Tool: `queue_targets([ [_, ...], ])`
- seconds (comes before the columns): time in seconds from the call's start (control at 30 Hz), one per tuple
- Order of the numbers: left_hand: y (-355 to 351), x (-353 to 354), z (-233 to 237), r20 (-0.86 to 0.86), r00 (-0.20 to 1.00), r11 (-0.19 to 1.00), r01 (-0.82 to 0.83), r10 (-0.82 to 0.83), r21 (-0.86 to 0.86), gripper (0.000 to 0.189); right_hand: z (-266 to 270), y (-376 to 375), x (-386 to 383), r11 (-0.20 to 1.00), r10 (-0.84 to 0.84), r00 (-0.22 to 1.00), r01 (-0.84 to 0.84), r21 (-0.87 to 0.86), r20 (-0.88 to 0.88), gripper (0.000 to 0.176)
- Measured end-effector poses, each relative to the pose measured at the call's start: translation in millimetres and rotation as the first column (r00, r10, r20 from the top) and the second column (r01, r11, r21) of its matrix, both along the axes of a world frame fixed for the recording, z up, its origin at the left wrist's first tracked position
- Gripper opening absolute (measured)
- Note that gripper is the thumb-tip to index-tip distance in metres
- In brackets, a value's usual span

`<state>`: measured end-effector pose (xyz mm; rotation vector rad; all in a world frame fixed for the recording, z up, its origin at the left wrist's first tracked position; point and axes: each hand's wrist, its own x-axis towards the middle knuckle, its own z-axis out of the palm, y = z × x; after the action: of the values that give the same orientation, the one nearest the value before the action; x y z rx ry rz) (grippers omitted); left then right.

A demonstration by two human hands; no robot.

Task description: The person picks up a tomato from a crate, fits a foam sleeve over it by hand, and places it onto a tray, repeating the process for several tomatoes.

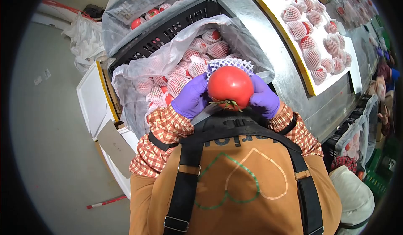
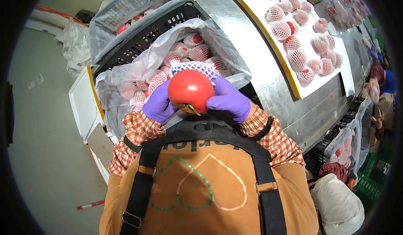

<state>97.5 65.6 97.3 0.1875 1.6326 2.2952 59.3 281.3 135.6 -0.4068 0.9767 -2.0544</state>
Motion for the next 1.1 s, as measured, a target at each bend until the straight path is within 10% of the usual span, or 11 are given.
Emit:
queue_targets([
  [0.03, 3.1, -3.3, 3.9, 0.369, 0.927, 0.926, -0.083, -0.064, 0.367, 0.043, 1.8, 3.4, -0.8, 0.999, 0.016, 0.998, -0.014, -0.029, 0.067, 0.09],
  [0.27, 11.6, -17.2, 16.6, 0.217, 0.964, 0.967, -0.19, 0.151, 0.169, 0.05, -4.5, 5.3, -11.0, 0.996, 0.055, 0.987, -0.045, 0.071, -0.149, 0.09],
  [0.47, 23.1, -11.0, 37.0, -0.357, 0.675, 0.695, -0.713, 0.646, -0.089, 0.058, -3.9, -3.6, -21.9, 0.971, 0.029, 0.891, 0.083, 0.226, -0.452, 0.094],
  [0.6, 15.3, 6.9, 37.1, -0.818, 0.487, 0.497, -0.814, 0.306, -0.299, 0.056, -2.4, -8.6, -26.1, 0.977, -0.025, 0.785, 0.15, 0.15, -0.619, 0.088],
  [0.83, 14.1, 27.1, 40.5, -0.844, 0.496, 0.527, -0.783, 0.206, -0.332, 0.053, -14.1, -18.2, -23.4, 0.945, -0.103, 0.649, 0.3, 0.129, -0.754, 0.084],
  [0.9, 10.5, 37.2, 45.1, -0.678, 0.69, 0.594, -0.665, 0.254, -0.453, 0.064, -12.1, -22.9, -22.6, 0.939, -0.078, 0.656, 0.301, 0.166, -0.751, 0.085],
  [1.03, 9.2, 18.8, 45.0, -0.405, 0.712, 0.658, -0.695, 0.574, -0.289, 0.074, -14.6, -25.9, -18.2, 0.938, -0.043, 0.675, 0.282, 0.203, -0.736, 0.086],
  [1.1, 0.3, 20.0, 29.7, 0.307, 0.928, 0.961, -0.256, 0.213, 0.107, 0.078, -13.9, -26.8, -19.1, 0.937, 0.034, 0.605, 0.256, 0.236, -0.795, 0.086],
])
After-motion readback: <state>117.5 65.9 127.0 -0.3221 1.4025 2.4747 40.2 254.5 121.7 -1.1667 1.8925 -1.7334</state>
